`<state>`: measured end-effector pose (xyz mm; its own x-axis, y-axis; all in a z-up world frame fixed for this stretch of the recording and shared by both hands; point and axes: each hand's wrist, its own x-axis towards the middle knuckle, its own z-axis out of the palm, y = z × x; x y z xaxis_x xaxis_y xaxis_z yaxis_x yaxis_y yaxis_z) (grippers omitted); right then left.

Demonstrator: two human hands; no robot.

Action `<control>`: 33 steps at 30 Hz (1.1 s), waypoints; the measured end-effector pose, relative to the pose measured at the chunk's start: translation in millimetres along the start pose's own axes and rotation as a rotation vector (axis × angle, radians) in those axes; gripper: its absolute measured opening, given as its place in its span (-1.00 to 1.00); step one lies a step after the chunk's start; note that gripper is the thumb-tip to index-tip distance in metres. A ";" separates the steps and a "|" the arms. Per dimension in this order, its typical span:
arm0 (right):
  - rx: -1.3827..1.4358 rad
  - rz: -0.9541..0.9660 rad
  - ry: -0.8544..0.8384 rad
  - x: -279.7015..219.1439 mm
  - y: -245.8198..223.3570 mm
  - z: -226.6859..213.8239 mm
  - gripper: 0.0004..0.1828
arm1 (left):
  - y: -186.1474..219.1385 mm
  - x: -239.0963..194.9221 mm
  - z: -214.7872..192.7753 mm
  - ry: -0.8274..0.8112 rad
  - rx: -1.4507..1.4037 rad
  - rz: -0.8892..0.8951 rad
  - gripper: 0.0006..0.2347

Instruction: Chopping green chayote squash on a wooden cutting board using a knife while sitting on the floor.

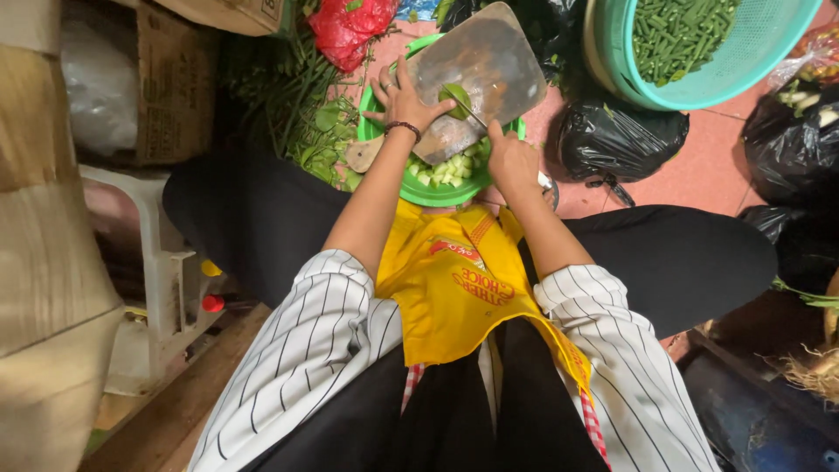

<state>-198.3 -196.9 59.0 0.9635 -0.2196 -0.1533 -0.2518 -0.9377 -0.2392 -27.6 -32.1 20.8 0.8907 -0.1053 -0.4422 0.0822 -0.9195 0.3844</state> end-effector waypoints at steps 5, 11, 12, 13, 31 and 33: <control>-0.006 0.037 -0.094 7.4 6.3 6.5 -0.61 | -11.8 9.6 15.8 -0.018 -0.049 -0.003 0.23; 0.065 0.062 -0.223 16.5 12.8 6.0 -0.45 | -12.9 15.1 23.9 0.199 -0.141 0.173 0.23; 0.073 0.052 -0.209 17.6 18.2 19.1 -0.45 | -12.9 15.1 23.4 0.189 -0.141 0.169 0.22; 0.081 0.041 -0.194 18.4 23.4 32.1 -0.45 | -12.9 14.8 23.0 0.180 -0.142 0.166 0.21; 0.272 0.153 -0.101 0.2 9.4 -32.8 -0.78 | -5.9 -8.8 -7.1 0.354 -0.057 0.557 0.12; 0.245 0.256 -0.137 -9.4 16.6 -26.5 -0.73 | -8.9 7.5 6.4 0.258 0.004 0.841 -0.07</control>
<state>-209.1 -217.5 81.9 0.8495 -0.3851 -0.3605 -0.5132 -0.7615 -0.3959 -24.6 -27.2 8.8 0.7289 -0.6597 0.1829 -0.6474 -0.5774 0.4975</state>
